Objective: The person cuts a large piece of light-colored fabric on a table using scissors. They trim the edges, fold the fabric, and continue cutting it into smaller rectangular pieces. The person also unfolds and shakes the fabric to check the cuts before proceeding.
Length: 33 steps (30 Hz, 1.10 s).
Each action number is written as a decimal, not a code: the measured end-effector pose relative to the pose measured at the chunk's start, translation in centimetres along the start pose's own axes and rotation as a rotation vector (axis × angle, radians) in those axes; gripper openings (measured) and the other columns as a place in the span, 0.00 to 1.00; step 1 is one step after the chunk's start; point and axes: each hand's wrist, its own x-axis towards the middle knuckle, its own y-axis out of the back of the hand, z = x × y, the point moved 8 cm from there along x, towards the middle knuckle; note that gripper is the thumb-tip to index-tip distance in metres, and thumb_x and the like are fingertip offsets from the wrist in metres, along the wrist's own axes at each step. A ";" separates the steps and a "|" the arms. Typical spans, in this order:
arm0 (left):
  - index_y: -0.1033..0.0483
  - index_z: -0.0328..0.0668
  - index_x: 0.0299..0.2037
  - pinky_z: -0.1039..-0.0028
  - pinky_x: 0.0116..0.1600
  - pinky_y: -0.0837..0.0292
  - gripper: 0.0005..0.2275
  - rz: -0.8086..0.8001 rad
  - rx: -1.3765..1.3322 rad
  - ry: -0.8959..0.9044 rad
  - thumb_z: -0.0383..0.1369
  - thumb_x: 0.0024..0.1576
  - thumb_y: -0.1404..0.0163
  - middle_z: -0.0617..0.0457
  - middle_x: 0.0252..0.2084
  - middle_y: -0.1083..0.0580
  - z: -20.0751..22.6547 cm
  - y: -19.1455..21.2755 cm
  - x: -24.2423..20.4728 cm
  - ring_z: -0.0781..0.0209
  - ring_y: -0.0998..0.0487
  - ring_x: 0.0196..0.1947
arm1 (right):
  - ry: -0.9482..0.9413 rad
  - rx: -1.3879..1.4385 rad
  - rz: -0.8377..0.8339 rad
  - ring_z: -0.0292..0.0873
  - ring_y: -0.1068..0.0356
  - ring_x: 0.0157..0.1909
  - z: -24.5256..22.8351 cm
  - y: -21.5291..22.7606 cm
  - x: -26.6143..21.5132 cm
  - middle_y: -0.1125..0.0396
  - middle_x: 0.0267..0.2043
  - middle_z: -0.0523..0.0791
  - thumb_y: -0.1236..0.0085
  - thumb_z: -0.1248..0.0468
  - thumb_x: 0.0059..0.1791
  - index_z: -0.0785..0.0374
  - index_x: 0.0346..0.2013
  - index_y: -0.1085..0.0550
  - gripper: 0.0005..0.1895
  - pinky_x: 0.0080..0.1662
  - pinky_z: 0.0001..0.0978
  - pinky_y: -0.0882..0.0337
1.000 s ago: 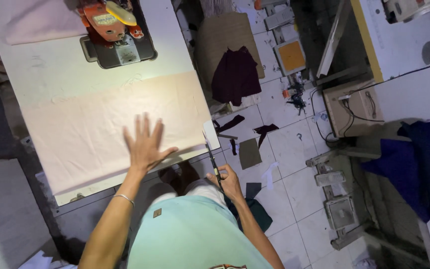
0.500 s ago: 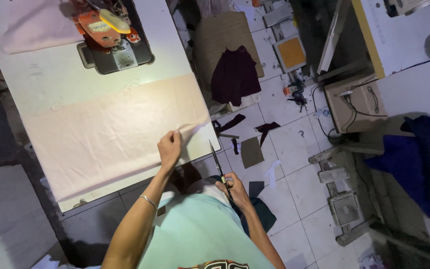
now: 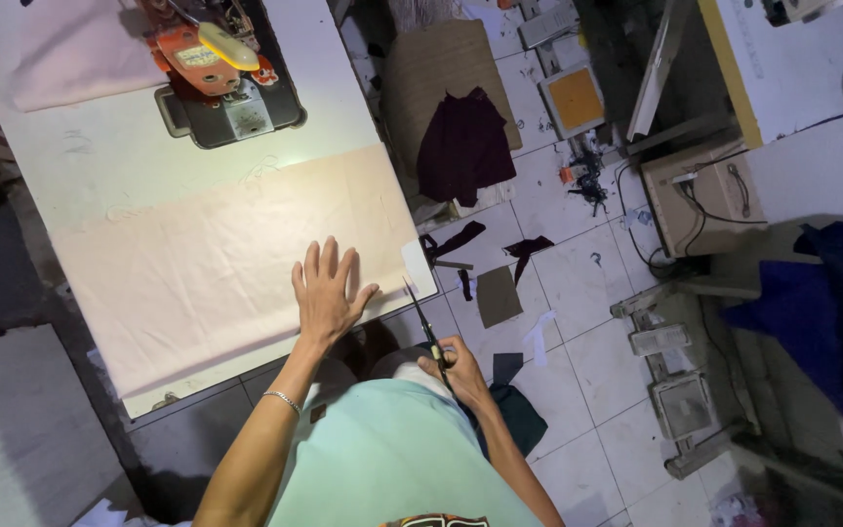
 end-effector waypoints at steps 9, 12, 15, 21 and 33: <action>0.32 0.48 0.63 0.36 0.66 0.49 0.34 0.028 0.076 -0.010 0.60 0.51 0.45 0.39 0.70 0.38 -0.1 -1.1 -0.2 0.34 0.44 0.72 | 0.032 -0.113 0.093 0.33 0.34 0.23 -3.2 -0.1 1.4 0.34 0.19 0.38 0.23 0.47 0.41 0.60 0.50 0.28 0.32 0.28 0.22 0.37; 0.32 0.48 0.63 0.36 0.67 0.51 0.36 0.022 0.073 0.006 0.61 0.50 0.45 0.39 0.70 0.38 0.1 -0.9 -0.1 0.35 0.45 0.73 | 0.036 -0.133 0.135 0.34 0.36 0.20 -3.8 0.0 0.9 0.34 0.16 0.40 0.22 0.51 0.41 0.61 0.46 0.26 0.28 0.25 0.23 0.39; 0.33 0.49 0.64 0.36 0.69 0.53 0.38 -0.002 0.077 0.027 0.63 0.48 0.45 0.40 0.72 0.40 -0.2 -1.6 -0.4 0.36 0.47 0.74 | 0.031 -0.130 0.150 0.35 0.37 0.16 -4.8 -0.2 0.2 0.33 0.14 0.42 0.22 0.56 0.40 0.62 0.44 0.25 0.25 0.22 0.20 0.40; 0.35 0.51 0.66 0.38 0.71 0.58 0.40 -0.021 0.089 0.049 0.65 0.47 0.46 0.42 0.74 0.43 -0.3 -1.9 -0.5 0.38 0.50 0.76 | -0.021 -0.195 0.073 0.36 0.32 0.23 -4.8 -0.3 3.0 0.31 0.19 0.42 0.22 0.43 0.39 0.60 0.48 0.28 0.34 0.29 0.25 0.35; 0.37 0.55 0.68 0.39 0.73 0.59 0.41 -0.023 0.102 0.067 0.65 0.47 0.45 0.46 0.76 0.45 -0.8 -2.1 -0.7 0.41 0.51 0.77 | 0.051 -0.191 0.133 0.38 0.31 0.19 -8.1 -1.4 4.1 0.30 0.15 0.45 0.23 0.49 0.41 0.57 0.40 0.23 0.23 0.25 0.24 0.34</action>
